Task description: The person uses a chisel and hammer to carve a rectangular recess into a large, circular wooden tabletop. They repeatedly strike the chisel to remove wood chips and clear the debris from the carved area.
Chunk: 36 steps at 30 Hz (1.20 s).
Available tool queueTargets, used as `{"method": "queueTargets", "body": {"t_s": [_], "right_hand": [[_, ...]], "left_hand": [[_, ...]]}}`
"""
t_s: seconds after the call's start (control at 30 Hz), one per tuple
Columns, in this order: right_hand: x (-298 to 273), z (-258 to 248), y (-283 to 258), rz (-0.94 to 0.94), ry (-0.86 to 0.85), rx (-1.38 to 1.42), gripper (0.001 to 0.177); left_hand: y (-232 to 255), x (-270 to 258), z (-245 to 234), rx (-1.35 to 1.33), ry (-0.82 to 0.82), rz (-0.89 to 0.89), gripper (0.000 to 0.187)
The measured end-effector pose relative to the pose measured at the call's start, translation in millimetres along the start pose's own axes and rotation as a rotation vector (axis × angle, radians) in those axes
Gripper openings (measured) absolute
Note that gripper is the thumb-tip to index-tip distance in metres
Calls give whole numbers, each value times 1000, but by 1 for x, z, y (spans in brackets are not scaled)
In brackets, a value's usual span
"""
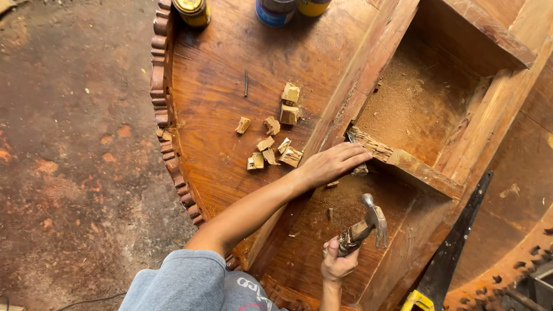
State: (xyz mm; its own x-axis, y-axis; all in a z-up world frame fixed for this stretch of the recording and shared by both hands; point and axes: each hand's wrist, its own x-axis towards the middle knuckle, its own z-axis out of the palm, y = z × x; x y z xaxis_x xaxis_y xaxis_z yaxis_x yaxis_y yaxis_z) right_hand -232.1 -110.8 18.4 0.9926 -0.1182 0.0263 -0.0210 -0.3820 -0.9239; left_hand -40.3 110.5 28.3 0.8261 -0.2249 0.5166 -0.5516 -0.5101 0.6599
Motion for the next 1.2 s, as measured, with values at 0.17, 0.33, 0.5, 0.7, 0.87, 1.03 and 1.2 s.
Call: {"method": "queueTargets", "body": {"t_s": [0.17, 0.33, 0.5, 0.7, 0.87, 1.03, 1.2], "right_hand": [[10, -7, -27, -31, -15, 2, 39], [3, -3, -29, -292, 127, 304, 42], [25, 26, 29, -79, -31, -400, 22], [8, 26, 1, -410, 211, 501, 41], [15, 20, -8, -78, -18, -164, 44], [-5, -4, -11, 170, 6, 6, 48], [-10, -1, -1, 145, 78, 284, 51]], "left_hand": [[3, -5, -6, 1, 28, -38, 47], [6, -7, -9, -76, 0, -153, 51], [12, -3, -18, -199, 28, -211, 43], [11, -5, -6, -144, 45, -181, 40], [10, 11, -17, -180, 73, -140, 38], [22, 33, -9, -152, -61, -9, 29], [12, 54, 33, 6, -411, -168, 45]]}}
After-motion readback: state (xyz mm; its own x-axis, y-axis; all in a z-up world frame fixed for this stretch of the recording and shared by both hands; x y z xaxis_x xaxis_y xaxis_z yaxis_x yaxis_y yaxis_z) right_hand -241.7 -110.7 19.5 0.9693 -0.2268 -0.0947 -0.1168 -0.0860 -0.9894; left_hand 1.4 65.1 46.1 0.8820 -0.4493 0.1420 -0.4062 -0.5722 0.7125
